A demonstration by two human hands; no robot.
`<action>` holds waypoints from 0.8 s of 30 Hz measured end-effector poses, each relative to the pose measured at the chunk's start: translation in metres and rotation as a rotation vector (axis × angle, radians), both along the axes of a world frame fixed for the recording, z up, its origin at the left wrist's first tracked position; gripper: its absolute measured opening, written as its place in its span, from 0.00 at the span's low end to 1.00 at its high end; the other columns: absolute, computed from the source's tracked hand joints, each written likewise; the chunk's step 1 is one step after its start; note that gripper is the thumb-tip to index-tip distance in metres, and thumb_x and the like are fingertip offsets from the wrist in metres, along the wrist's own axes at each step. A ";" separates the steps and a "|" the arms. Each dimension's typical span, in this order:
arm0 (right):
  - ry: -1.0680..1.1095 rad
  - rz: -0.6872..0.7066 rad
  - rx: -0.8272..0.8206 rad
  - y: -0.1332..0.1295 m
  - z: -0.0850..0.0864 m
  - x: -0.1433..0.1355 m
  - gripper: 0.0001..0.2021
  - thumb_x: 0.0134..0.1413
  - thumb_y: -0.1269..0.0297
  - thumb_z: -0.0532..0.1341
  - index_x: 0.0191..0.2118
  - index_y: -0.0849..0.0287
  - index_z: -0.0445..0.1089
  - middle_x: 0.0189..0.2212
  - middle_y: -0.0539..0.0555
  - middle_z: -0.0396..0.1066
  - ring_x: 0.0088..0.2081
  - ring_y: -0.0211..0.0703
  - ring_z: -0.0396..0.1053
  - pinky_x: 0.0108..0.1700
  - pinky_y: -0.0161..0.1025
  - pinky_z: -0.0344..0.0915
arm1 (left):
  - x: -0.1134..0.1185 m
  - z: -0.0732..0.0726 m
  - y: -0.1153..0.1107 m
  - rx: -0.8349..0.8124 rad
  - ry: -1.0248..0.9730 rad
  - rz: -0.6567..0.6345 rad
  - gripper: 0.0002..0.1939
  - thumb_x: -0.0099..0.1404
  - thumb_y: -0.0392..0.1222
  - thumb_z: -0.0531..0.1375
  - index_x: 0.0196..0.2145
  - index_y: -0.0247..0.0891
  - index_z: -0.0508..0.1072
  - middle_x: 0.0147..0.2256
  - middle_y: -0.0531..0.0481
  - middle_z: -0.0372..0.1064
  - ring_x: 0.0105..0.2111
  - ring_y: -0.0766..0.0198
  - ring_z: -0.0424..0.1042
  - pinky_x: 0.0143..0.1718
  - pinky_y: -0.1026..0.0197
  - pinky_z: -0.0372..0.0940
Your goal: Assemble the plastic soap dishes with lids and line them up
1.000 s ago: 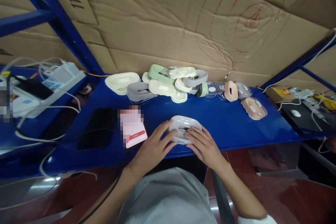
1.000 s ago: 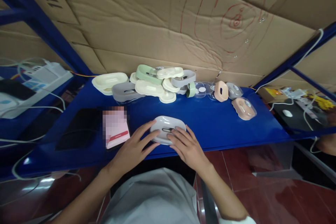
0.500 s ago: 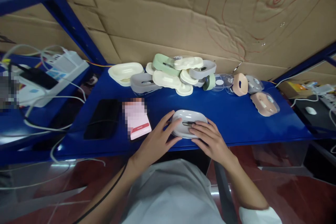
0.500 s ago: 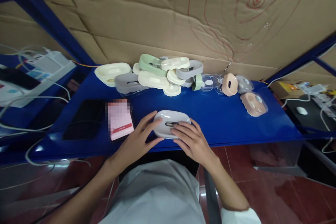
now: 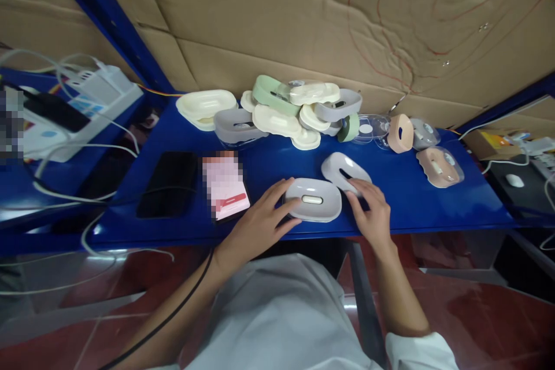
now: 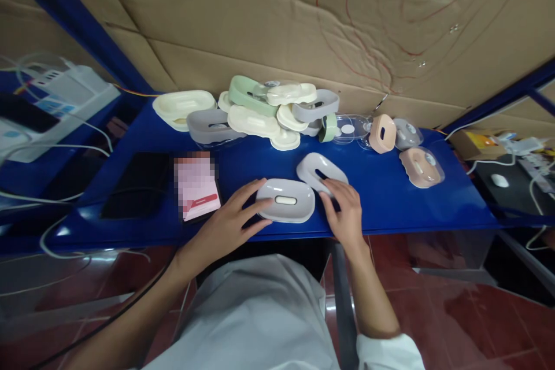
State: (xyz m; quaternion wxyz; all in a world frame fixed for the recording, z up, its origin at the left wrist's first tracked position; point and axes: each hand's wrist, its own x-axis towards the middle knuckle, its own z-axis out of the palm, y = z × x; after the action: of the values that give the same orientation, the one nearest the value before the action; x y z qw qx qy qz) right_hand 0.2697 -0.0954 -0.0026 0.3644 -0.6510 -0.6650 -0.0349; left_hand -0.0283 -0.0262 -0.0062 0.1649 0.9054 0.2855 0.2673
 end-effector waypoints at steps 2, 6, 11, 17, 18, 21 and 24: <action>-0.044 -0.092 -0.028 0.001 -0.006 0.012 0.15 0.73 0.55 0.60 0.57 0.52 0.78 0.54 0.58 0.81 0.58 0.56 0.76 0.64 0.59 0.65 | 0.000 0.002 0.000 0.064 0.037 -0.023 0.17 0.78 0.44 0.60 0.61 0.41 0.74 0.73 0.39 0.57 0.74 0.45 0.57 0.71 0.39 0.63; -0.202 -0.153 -0.096 0.013 -0.005 0.030 0.17 0.76 0.56 0.55 0.61 0.51 0.74 0.59 0.58 0.78 0.63 0.59 0.72 0.71 0.71 0.49 | 0.001 0.000 0.000 0.131 0.062 -0.054 0.18 0.78 0.45 0.61 0.61 0.38 0.74 0.69 0.41 0.66 0.72 0.46 0.60 0.71 0.41 0.64; -0.195 -0.097 -0.003 0.077 0.030 0.050 0.25 0.75 0.51 0.53 0.69 0.55 0.65 0.67 0.62 0.69 0.68 0.57 0.66 0.69 0.57 0.61 | 0.002 -0.006 0.001 0.172 0.078 -0.043 0.19 0.78 0.46 0.60 0.62 0.38 0.74 0.68 0.41 0.67 0.72 0.45 0.60 0.71 0.40 0.65; -0.354 -0.295 -0.245 0.151 0.050 0.096 0.27 0.66 0.62 0.59 0.68 0.62 0.67 0.69 0.69 0.65 0.70 0.70 0.60 0.68 0.71 0.55 | 0.002 -0.006 0.001 0.187 0.054 -0.035 0.17 0.78 0.46 0.60 0.60 0.39 0.75 0.68 0.42 0.68 0.71 0.46 0.62 0.70 0.41 0.67; -0.395 -0.272 -0.295 0.155 0.047 0.101 0.25 0.64 0.65 0.59 0.65 0.60 0.70 0.68 0.68 0.68 0.69 0.70 0.62 0.68 0.72 0.54 | 0.002 -0.006 0.001 0.187 0.049 -0.037 0.17 0.78 0.45 0.60 0.60 0.39 0.75 0.68 0.42 0.68 0.71 0.46 0.62 0.70 0.41 0.66; -0.430 -0.194 -0.362 0.157 0.038 0.110 0.18 0.62 0.69 0.58 0.54 0.59 0.78 0.54 0.66 0.79 0.59 0.64 0.73 0.67 0.68 0.56 | 0.002 -0.007 0.002 0.192 0.053 -0.037 0.18 0.77 0.45 0.61 0.61 0.39 0.74 0.67 0.42 0.68 0.71 0.45 0.62 0.70 0.40 0.66; -0.415 -0.200 -0.298 0.152 0.039 0.114 0.15 0.65 0.67 0.56 0.48 0.59 0.79 0.48 0.64 0.82 0.54 0.60 0.76 0.69 0.66 0.54 | 0.003 -0.006 0.002 0.194 0.067 -0.036 0.19 0.77 0.45 0.62 0.62 0.38 0.74 0.67 0.41 0.68 0.71 0.44 0.62 0.70 0.40 0.66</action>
State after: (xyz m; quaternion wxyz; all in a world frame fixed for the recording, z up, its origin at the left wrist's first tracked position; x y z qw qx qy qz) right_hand 0.3840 0.0570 0.0366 0.1153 -0.7390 -0.6555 -0.1049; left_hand -0.0254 -0.0244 -0.0126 0.0716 0.9305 0.2475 0.2603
